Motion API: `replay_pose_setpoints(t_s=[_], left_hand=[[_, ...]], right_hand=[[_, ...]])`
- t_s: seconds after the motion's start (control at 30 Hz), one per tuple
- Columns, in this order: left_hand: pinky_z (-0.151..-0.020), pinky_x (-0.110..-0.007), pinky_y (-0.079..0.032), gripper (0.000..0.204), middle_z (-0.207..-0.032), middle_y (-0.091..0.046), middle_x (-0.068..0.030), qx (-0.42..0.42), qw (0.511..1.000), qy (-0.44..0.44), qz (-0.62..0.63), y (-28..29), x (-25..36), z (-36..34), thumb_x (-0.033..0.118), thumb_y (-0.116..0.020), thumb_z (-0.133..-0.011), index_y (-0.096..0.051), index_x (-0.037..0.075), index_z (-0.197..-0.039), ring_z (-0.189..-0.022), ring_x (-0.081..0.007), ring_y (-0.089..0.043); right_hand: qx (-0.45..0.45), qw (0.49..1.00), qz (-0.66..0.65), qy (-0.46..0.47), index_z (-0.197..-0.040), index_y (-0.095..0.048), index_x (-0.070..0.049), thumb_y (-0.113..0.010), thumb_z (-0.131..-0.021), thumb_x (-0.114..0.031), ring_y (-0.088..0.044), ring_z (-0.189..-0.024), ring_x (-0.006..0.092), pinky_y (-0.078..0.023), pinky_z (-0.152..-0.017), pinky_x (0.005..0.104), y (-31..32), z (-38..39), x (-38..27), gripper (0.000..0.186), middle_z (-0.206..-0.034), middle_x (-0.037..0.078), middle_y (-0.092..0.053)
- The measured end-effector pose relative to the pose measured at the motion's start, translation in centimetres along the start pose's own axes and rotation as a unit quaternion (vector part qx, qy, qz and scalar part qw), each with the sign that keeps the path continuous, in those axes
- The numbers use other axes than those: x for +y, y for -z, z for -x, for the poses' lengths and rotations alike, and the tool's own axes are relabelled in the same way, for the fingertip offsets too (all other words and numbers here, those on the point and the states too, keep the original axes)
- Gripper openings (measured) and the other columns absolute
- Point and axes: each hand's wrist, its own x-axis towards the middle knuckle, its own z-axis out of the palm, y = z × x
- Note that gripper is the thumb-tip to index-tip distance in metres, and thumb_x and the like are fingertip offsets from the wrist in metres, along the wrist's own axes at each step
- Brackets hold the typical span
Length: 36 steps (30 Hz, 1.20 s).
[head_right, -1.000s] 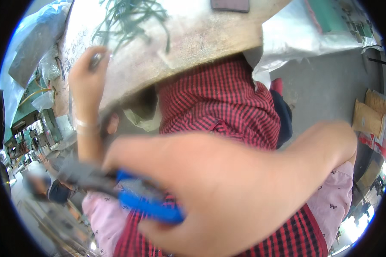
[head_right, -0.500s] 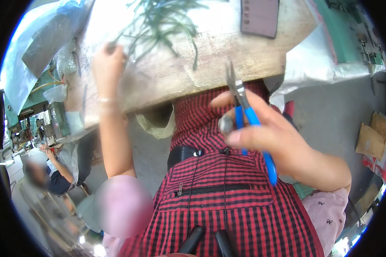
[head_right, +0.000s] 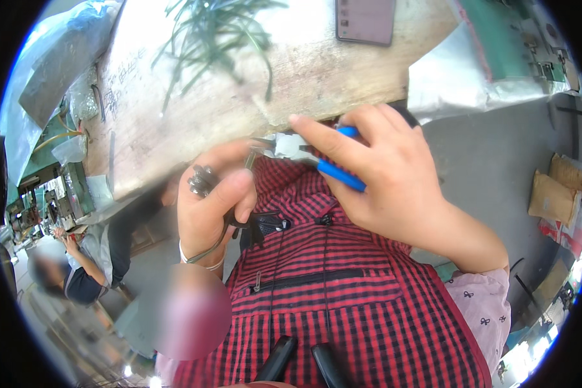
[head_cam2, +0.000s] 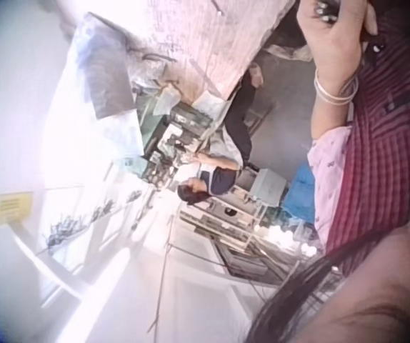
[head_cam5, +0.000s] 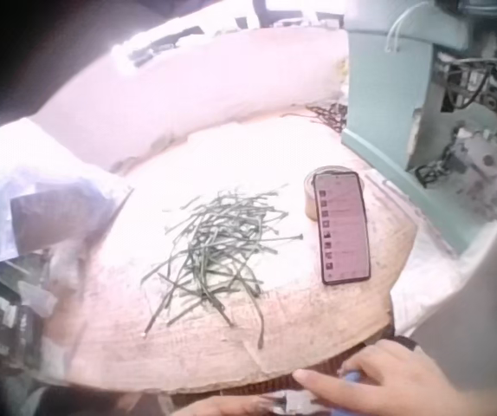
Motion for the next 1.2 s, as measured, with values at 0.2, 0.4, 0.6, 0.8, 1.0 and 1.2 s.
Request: replay_pose_setpoints(t_s=[0.2, 0.4, 0.6, 0.8, 1.0, 1.2], left_hand=[[-0.050, -0.021, -0.037, 0.027, -0.066, -0.059, -0.0018, 0.029, 0.997, 0.055, -0.038, 0.3, 1.0, -0.1, 0.004, -0.062, -0.093, -0.061, -0.007, -0.117, -0.054, -0.0059, -0.050], [-0.048, -0.021, -0.034, 0.021, -0.062, -0.057, -0.0001, -0.028, 0.981, 0.174, -0.084, 0.4, 3.8, -0.3, 0.002, -0.065, -0.089, -0.065, -0.006, -0.108, -0.051, -0.0056, -0.048], [-0.045, -0.023, -0.032, 0.014, -0.060, -0.056, 0.0008, -0.149, 0.936, 0.295, -0.124, 0.8, 4.2, -1.2, -0.003, -0.067, -0.086, -0.068, -0.006, -0.099, -0.049, -0.0047, -0.045], [-0.046, -0.022, -0.033, 0.015, -0.061, -0.057, 0.0002, -0.103, 0.934, 0.292, -0.179, 0.2, 4.1, -0.7, -0.003, -0.067, -0.085, -0.069, -0.006, -0.100, -0.050, -0.0042, -0.047], [-0.045, -0.022, -0.032, 0.021, -0.060, -0.059, -0.0017, -0.113, 0.967, 0.221, -0.060, 1.5, 2.5, -0.2, -0.002, -0.068, -0.085, -0.069, -0.008, -0.104, -0.049, -0.0049, -0.047], [-0.046, -0.021, -0.031, 0.023, -0.061, -0.059, -0.0013, -0.088, 0.975, 0.200, -0.050, 1.1, 1.6, -0.3, -0.001, -0.068, -0.085, -0.068, -0.008, -0.106, -0.050, -0.0050, -0.046]], right_hand=[[-0.022, 0.997, 0.075, 0.007, -0.129, -0.063, -0.019, -0.073, -0.066, -0.004, -0.055, -0.084, 0.0272, -0.044, -0.068, 0.0364, 0.8, -0.3, -1.5, 0.066, -0.089, 0.008, -0.053], [-0.047, 0.980, 0.150, 0.121, -0.122, -0.068, -0.022, -0.068, -0.064, -0.007, -0.051, -0.077, 0.0230, -0.039, -0.057, 0.0348, 1.5, -0.3, 0.9, 0.060, -0.083, 0.003, -0.049], [0.053, 0.907, 0.195, 0.370, -0.118, -0.069, -0.027, -0.067, -0.061, -0.017, -0.056, -0.075, 0.0158, -0.040, -0.048, 0.0265, 1.5, -2.2, 4.0, 0.057, -0.082, 0.000, -0.051], [0.043, 0.898, 0.193, 0.393, -0.113, -0.069, -0.026, -0.065, -0.059, -0.017, -0.053, -0.070, 0.0154, -0.038, -0.049, 0.0278, 1.6, -3.2, 3.9, 0.055, -0.078, -0.001, -0.046], [-0.003, 0.959, 0.104, 0.265, -0.107, -0.071, -0.023, -0.066, -0.055, -0.014, -0.048, -0.064, 0.0188, -0.033, -0.049, 0.0322, 0.6, -0.2, 3.9, 0.053, -0.073, 0.000, -0.041], [0.008, 0.986, 0.076, 0.150, -0.108, -0.069, -0.027, -0.068, -0.061, -0.010, -0.052, -0.070, 0.0189, -0.037, -0.048, 0.0318, -1.1, 1.5, 3.6, 0.050, -0.075, 0.000, -0.046]])
